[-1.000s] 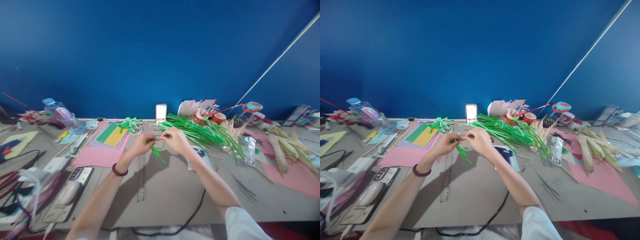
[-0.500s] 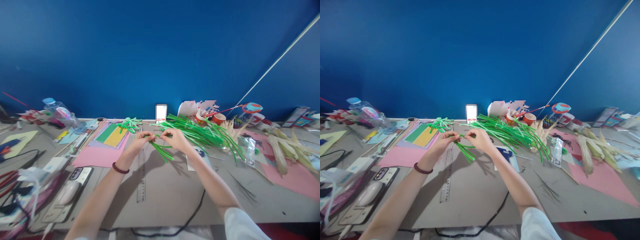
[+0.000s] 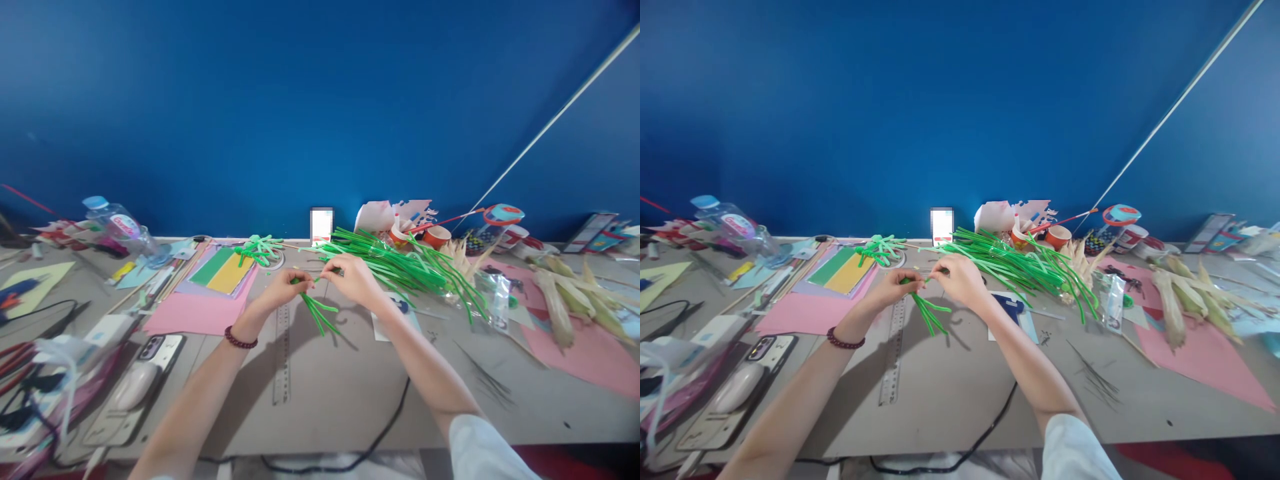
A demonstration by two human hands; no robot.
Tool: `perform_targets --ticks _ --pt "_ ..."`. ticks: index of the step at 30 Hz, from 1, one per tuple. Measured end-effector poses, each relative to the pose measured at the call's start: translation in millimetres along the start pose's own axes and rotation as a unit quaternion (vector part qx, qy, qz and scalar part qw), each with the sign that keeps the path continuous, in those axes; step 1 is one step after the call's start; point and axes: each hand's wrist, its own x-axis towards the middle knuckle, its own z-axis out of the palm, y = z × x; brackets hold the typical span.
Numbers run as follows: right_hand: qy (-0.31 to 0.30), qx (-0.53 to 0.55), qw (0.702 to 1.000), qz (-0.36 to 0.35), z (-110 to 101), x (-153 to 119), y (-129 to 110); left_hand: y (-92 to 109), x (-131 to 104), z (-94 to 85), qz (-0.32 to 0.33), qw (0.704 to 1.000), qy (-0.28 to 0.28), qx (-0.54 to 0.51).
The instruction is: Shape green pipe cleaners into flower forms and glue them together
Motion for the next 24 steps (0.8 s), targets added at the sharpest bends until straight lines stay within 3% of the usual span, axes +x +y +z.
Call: perform_targets --ticks 4,7,11,17,21,24 --pt "0.022 -0.024 0.999 -0.015 7.1 -1.7 -0.8 -3.0 3.5 2.6 0.003 0.996 0.093 -0.013" --pt "0.022 -0.015 1.0 -0.009 9.2 -1.1 -1.1 1.5 3.2 1.7 0.009 0.991 0.11 -0.077" --pt "0.013 -0.001 1.0 0.01 8.0 1.4 1.2 5.6 1.4 -0.2 0.027 0.983 0.066 -0.167" --pt "0.016 0.046 0.999 0.002 4.8 5.9 8.1 7.2 -3.5 1.8 0.013 0.976 -0.014 -0.218" --pt "0.014 0.054 0.997 -0.046 -4.4 6.7 3.7 9.3 -6.4 0.2 0.005 0.982 -0.066 -0.179" --pt "0.017 0.008 0.997 -0.069 -10.3 4.6 -3.1 10.0 -6.4 0.8 -0.007 0.989 -0.06 -0.137"
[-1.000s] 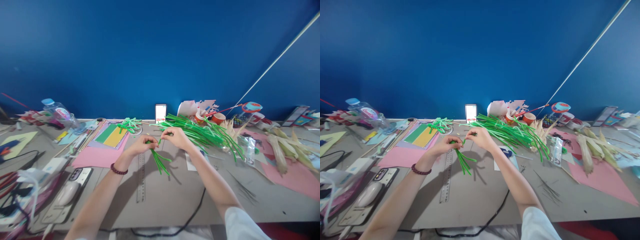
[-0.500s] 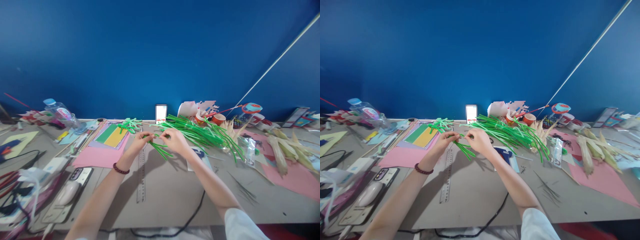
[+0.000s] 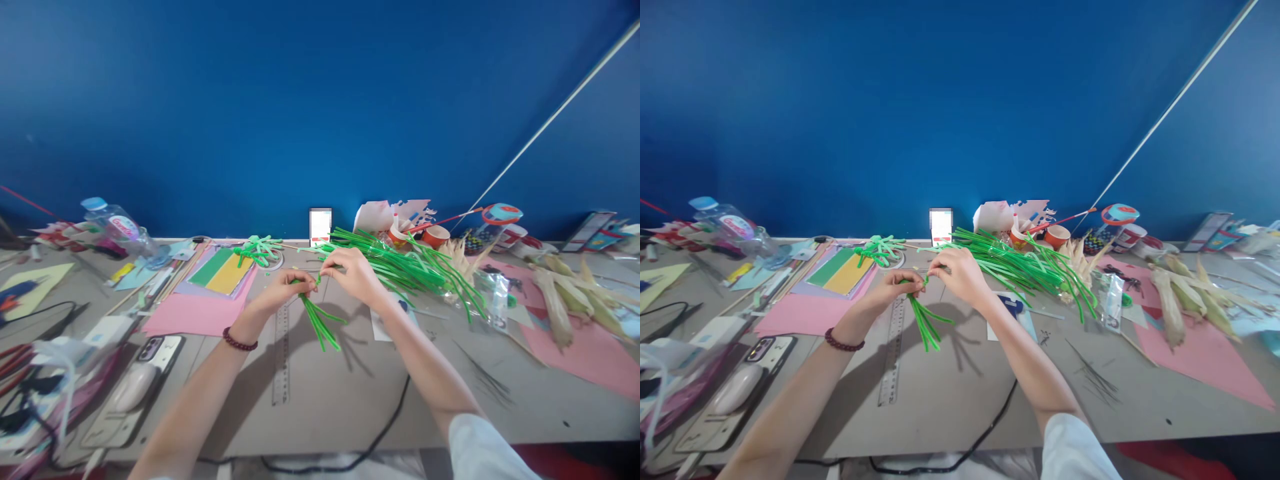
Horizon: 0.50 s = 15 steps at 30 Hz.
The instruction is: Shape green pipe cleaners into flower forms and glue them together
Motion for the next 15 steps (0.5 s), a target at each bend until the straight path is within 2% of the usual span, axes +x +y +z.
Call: perform_targets --ticks 4,8,10,15 --pt "0.011 -0.066 0.998 0.0 4.4 -4.5 -8.9 -2.6 2.9 5.8 0.001 0.997 0.078 0.018" --pt "0.043 -0.065 0.997 0.027 19.6 -9.1 -14.4 -3.0 4.7 10.0 0.025 0.987 0.159 -0.005" --pt "0.052 -0.054 0.996 0.05 25.8 -10.1 -15.3 -1.1 4.2 9.6 0.036 0.984 0.171 -0.038" --pt "0.055 0.019 0.996 0.065 27.4 -8.2 -10.5 4.3 2.6 7.7 0.019 0.983 0.15 -0.107"
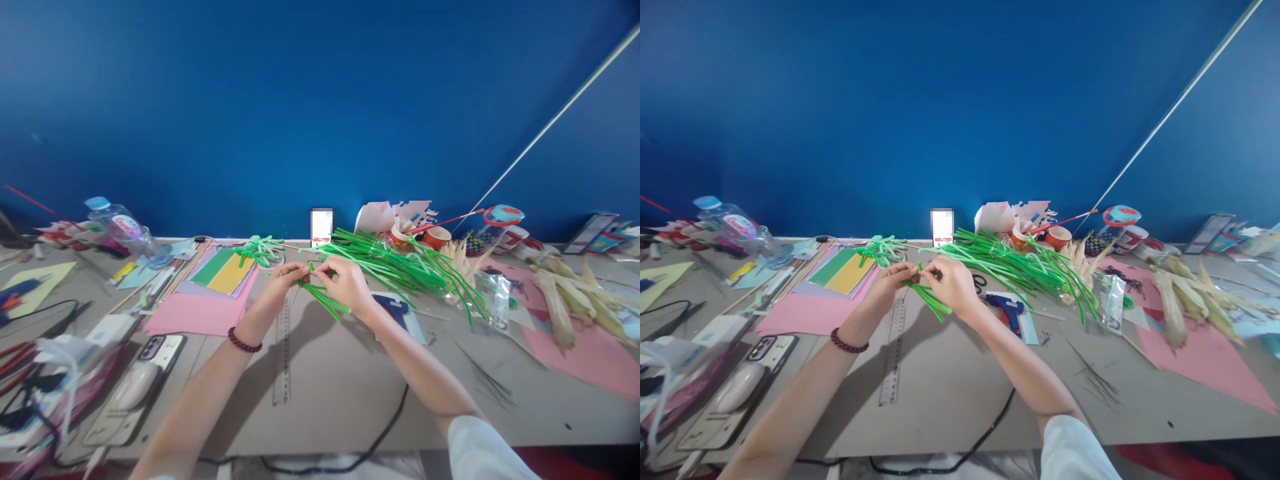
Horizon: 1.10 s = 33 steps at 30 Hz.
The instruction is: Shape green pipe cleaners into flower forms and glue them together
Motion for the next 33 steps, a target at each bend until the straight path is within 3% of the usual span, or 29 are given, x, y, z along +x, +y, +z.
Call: perform_targets --ticks 8,19,24,33 --pt "-0.028 0.061 0.997 0.026 -11.7 6.9 5.2 -5.0 0.7 1.2 0.016 0.996 -0.034 -0.078" --pt "-0.032 0.033 0.999 0.002 -18.0 8.2 9.0 0.5 -0.5 -3.6 0.036 0.998 -0.036 0.036" --pt "-0.05 0.028 0.998 -0.015 -16.7 8.1 8.2 4.3 -2.2 -1.8 0.05 0.995 0.002 0.089" --pt "-0.074 0.041 0.996 -0.038 -18.0 9.0 0.5 2.0 -3.6 4.9 0.054 0.994 -0.012 0.092"
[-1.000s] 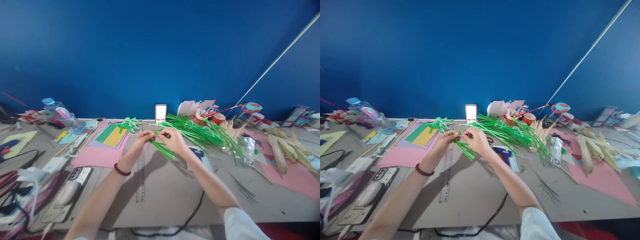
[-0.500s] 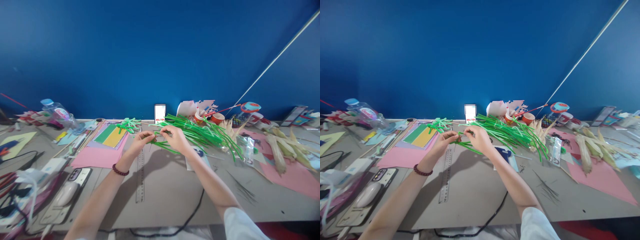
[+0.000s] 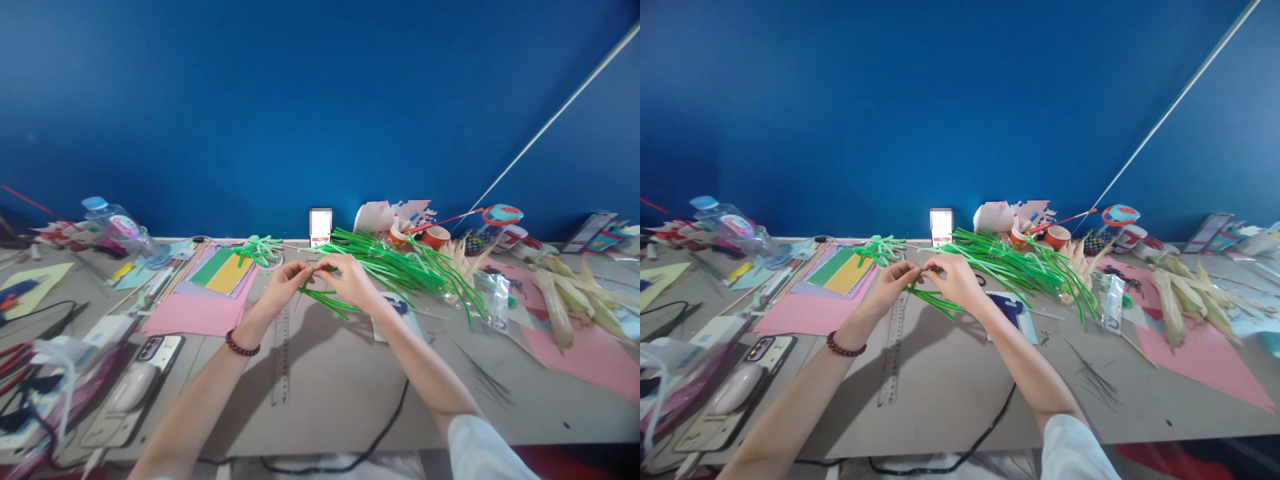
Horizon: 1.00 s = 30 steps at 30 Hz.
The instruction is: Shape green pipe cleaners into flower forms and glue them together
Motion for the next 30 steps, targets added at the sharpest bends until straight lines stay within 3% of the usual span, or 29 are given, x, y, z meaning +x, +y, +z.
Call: perform_targets --ticks 11,22,30 --pt "0.011 -0.143 0.989 -0.03 5.6 -2.8 1.6 2.1 -0.4 -1.7 -0.014 0.999 -0.026 0.011" --pt "0.029 -0.176 0.983 -0.03 9.7 -3.6 9.4 -2.6 2.2 -5.0 -0.04 0.998 -0.022 -0.047" --pt "0.058 -0.219 0.973 -0.042 18.1 -4.8 6.6 -8.3 2.3 1.0 -0.027 0.999 0.019 -0.024"
